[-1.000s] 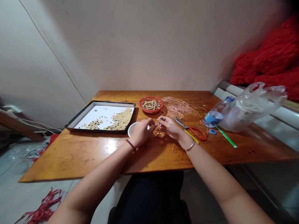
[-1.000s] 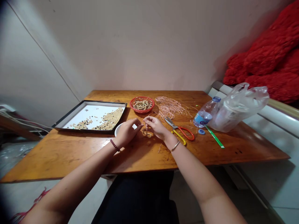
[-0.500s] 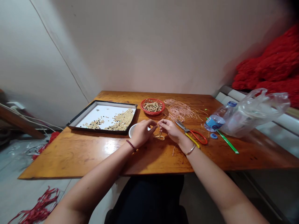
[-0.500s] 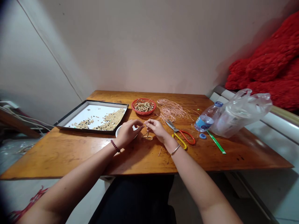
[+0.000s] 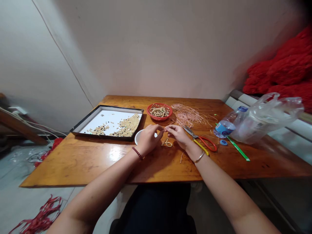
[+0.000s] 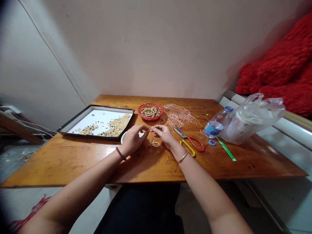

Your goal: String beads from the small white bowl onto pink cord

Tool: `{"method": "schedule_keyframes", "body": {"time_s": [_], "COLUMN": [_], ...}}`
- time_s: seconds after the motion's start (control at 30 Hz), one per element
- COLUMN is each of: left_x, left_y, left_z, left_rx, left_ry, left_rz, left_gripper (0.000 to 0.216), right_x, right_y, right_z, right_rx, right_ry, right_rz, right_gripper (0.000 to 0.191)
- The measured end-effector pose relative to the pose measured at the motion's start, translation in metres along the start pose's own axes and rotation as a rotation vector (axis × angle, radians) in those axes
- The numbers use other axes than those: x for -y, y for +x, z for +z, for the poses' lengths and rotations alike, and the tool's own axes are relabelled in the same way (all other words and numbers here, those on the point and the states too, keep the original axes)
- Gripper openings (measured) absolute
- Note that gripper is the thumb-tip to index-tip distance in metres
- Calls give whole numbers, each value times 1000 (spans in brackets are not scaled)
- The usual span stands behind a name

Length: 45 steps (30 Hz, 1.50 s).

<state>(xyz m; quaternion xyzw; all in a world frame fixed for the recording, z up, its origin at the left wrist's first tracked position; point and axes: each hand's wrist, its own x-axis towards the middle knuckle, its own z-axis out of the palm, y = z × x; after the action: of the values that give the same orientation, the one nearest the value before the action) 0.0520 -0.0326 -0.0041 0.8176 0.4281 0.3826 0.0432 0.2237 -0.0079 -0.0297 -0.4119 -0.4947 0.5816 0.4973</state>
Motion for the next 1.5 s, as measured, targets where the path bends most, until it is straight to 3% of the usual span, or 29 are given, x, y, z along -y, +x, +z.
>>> {"method": "schedule_keyframes", "body": {"time_s": [0.17, 0.33, 0.9, 1.0, 1.1, 1.5], "left_x": [-1, -1, -2, 1, 3, 3], "left_y": [-2, -4, 0, 1, 2, 1], "left_z": [3, 5, 1, 1, 1, 1], "left_rx": [28, 43, -6, 63, 171, 127], "left_ry": [165, 253, -9, -133, -198, -123], "left_rz": [138, 143, -138, -163, -189, -224], "left_gripper": [14, 18, 20, 28, 23, 21], "right_x": [-1, -2, 6, 5, 5, 8], "right_y": [1, 1, -6, -5, -5, -7], "right_z": [0, 1, 6, 6, 6, 7], "right_rx": [-11, 2, 99, 121, 137, 146], "right_ry": [-3, -28, -110, -131, -139, -174], "right_rz": [-18, -33, -121, -139, -133, -171], "right_gripper": [27, 27, 25, 25, 26, 26]}}
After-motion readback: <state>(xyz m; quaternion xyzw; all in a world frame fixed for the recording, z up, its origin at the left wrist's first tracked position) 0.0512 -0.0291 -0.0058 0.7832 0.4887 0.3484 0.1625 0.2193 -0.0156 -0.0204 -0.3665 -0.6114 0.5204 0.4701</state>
